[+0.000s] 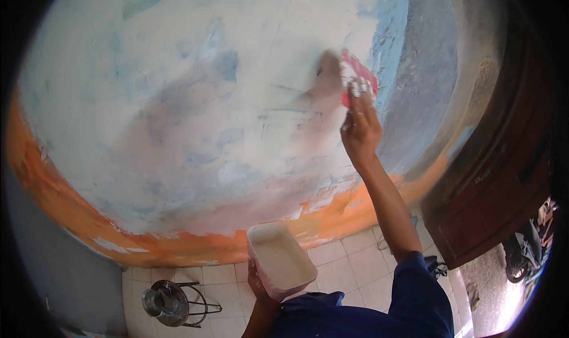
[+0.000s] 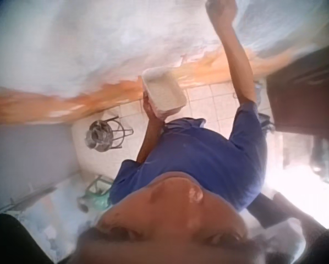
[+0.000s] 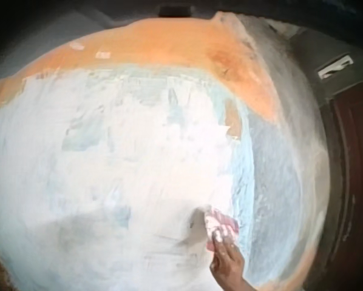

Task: The person uses a plastic scraper to gather white putty from a container and then applies the putty to a damaged or uneven section of an orange and white wall by wiping it across the surface.

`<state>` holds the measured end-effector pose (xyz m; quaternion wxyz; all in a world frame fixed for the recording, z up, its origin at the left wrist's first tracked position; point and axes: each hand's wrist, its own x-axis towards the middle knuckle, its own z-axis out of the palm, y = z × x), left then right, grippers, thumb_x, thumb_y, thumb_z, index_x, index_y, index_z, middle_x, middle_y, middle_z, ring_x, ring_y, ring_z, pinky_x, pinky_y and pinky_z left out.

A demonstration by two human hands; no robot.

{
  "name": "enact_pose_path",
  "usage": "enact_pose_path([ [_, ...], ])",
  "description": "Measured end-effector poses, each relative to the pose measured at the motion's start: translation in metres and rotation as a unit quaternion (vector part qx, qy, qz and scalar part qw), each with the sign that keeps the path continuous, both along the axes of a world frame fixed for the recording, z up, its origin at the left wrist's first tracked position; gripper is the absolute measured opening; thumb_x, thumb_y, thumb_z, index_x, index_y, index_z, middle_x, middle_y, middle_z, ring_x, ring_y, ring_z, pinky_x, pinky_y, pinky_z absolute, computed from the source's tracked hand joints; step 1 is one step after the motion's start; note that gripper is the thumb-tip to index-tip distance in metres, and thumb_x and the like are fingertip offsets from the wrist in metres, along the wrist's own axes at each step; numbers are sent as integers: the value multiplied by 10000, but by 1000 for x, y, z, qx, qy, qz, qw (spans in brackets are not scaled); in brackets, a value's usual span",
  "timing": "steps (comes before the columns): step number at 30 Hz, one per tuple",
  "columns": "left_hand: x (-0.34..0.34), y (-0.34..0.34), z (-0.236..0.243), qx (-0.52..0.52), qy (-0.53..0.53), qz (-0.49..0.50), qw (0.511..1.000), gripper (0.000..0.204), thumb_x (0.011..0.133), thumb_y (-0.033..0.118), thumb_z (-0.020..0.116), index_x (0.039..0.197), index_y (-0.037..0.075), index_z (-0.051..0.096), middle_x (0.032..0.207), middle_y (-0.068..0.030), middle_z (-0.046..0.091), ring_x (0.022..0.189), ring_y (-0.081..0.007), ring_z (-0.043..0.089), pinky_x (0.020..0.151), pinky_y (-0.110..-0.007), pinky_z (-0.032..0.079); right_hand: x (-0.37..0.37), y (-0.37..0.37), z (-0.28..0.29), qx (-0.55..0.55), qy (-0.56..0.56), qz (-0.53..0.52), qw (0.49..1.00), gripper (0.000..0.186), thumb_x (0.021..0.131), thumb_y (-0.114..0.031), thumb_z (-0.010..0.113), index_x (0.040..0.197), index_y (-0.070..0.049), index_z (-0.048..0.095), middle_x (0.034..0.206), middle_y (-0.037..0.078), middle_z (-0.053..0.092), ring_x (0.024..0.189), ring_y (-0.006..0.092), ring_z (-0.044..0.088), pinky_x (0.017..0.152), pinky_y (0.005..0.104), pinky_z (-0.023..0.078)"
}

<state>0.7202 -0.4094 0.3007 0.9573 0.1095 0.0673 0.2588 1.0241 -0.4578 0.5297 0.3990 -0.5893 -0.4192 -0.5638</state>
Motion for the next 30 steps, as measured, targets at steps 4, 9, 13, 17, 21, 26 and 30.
enact_pose_path([
  [4, -3, 2, -4, 9, 15, 27, 999, 639, 951, 528, 357, 1408, 82, 346, 1327, -198, 474, 1186, -387, 513, 945, -576, 459, 35, 28, -30, -110, -66, -60, 990, 570, 734, 163, 522, 1279, -1, 541, 1314, 197, 532, 1250, 376, 486, 1008, 436, 437],
  [9, -11, 3, -12, 12, 31, 56, 998, 642, 951, 537, 349, 1409, 86, 347, 1335, -194, 467, 1183, -395, 515, 935, -582, 463, 25, 10, -115, -231, -25, -5, 973, 558, 737, 80, 496, 1290, 6, 504, 1380, 204, 453, 1305, 397, 402, 1081, 542, 317],
  [13, -16, 15, -32, 30, 43, 80, 995, 661, 943, 560, 347, 1412, 93, 344, 1343, -195, 460, 1173, -407, 519, 914, -604, 466, -1, -14, -111, -202, -50, 42, 977, 537, 738, 98, 494, 1264, -2, 539, 1321, 198, 517, 1262, 390, 463, 1066, 542, 340],
  [17, -22, 21, -53, 34, 64, 79, 994, 693, 928, 590, 358, 1417, 99, 335, 1346, -203, 454, 1157, -432, 522, 881, -641, 465, 13, -3, -8, -77, -84, -22, 993, 537, 720, 140, 516, 1226, -26, 577, 1253, 176, 573, 1213, 371, 512, 1042, 498, 384],
  [21, -20, 19, -50, 40, 61, 62, 995, 709, 920, 608, 365, 1416, 102, 336, 1343, -204, 454, 1145, -442, 526, 862, -660, 466, 38, 13, -1, -141, -79, -7, 987, 601, 696, 106, 521, 1284, -19, 523, 1313, 171, 520, 1273, 373, 449, 1068, 495, 360],
  [26, -20, 11, -38, 37, 59, 69, 995, 713, 917, 615, 371, 1411, 101, 340, 1330, -198, 460, 1138, -440, 528, 858, -663, 466, 12, 5, -120, -265, -25, 12, 964, 530, 693, 98, 545, 1214, 6, 573, 1266, 186, 563, 1206, 348, 525, 1056, 512, 379],
  [30, -24, 14, -40, 49, 74, 93, 992, 734, 909, 622, 382, 1419, 98, 320, 1328, -201, 458, 1149, -444, 518, 856, -673, 460, -9, -16, -127, -276, -36, 44, 959, 561, 697, 83, 507, 1251, 1, 542, 1295, 189, 536, 1229, 354, 501, 1060, 524, 370],
])
